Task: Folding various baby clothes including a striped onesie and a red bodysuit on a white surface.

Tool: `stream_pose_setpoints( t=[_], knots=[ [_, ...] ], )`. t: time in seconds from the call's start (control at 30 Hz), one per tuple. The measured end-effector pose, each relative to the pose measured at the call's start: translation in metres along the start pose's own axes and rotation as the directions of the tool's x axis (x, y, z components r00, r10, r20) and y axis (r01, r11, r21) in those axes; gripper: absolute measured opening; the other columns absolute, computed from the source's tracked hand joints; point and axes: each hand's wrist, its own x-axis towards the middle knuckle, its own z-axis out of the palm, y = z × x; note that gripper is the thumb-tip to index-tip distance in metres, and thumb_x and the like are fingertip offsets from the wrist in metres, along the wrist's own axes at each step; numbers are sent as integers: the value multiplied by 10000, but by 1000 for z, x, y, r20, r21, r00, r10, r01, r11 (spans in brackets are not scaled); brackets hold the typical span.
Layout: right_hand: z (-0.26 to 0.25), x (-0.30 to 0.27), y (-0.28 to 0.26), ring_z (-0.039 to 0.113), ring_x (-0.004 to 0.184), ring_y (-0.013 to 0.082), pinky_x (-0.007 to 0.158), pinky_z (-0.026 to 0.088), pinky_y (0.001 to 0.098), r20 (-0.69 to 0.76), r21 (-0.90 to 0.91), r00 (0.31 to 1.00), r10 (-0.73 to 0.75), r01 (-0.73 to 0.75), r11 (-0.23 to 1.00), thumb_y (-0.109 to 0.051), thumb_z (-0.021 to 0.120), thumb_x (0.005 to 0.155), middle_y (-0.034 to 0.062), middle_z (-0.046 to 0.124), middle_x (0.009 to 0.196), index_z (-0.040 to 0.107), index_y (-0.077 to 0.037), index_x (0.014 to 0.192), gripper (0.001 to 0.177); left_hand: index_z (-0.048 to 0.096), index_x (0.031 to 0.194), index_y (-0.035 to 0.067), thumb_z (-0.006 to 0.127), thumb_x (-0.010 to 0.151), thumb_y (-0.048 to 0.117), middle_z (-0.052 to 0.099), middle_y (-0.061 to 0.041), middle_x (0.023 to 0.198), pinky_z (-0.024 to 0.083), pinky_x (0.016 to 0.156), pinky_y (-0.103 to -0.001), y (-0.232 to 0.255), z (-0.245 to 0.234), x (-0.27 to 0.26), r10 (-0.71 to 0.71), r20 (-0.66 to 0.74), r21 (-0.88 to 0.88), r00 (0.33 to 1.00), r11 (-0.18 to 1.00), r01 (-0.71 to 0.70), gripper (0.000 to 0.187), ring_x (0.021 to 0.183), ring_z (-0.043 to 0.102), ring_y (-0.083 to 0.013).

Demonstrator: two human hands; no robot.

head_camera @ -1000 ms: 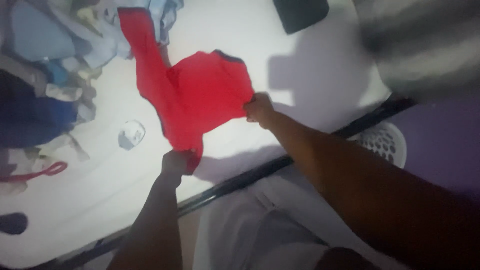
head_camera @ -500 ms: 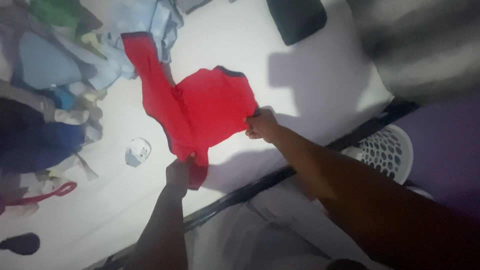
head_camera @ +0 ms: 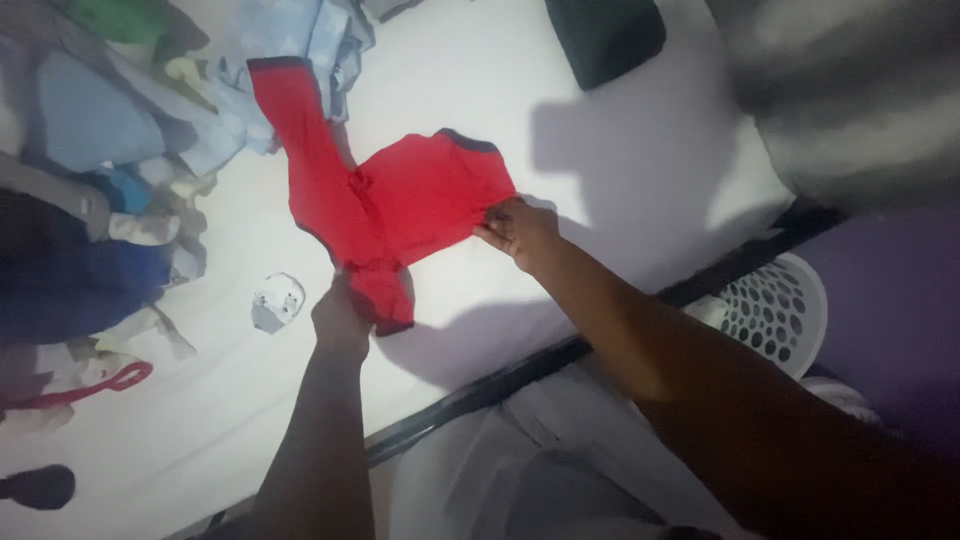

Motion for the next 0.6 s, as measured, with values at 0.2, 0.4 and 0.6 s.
stream_pose_setpoints(
  t=[0.2, 0.4, 0.6],
  knots=[
    [12, -8, -6, 762, 765, 259, 812, 626, 386, 37, 149, 992, -120, 113, 982, 13, 531, 981, 214, 707, 930, 591, 146, 1084, 178, 426, 1479, 45, 549, 977, 367, 640, -167, 1302, 519, 1012, -453, 35, -50, 5, -72, 18, -230, 997, 970, 74, 609, 1221, 606, -343],
    [11, 20, 11, 729, 782, 301, 799, 633, 413, -42, 88, 970, -240, 243, 966, -22, 599, 989, 249, 669, 962, 591, 157, 1078, 200, 503, 1406, -2, 316, 1090, 464, 590, -154, 1328, 518, 962, -451, 43, -50, 23, -308, 324, -944, 895, -174, 282, 594, 1227, 595, -297],
    [25, 16, 57, 630, 713, 201, 564, 529, 324, 427, -29, 735, -527, 594, 804, -18, 681, 886, 79, 681, 961, 595, -48, 1024, 165, 506, 1386, 9, 422, 1035, 296, 602, -126, 1308, 545, 947, -448, 32, -36, 41, -265, 342, -934, 901, -197, 297, 460, 1213, 614, -282]
  ],
)
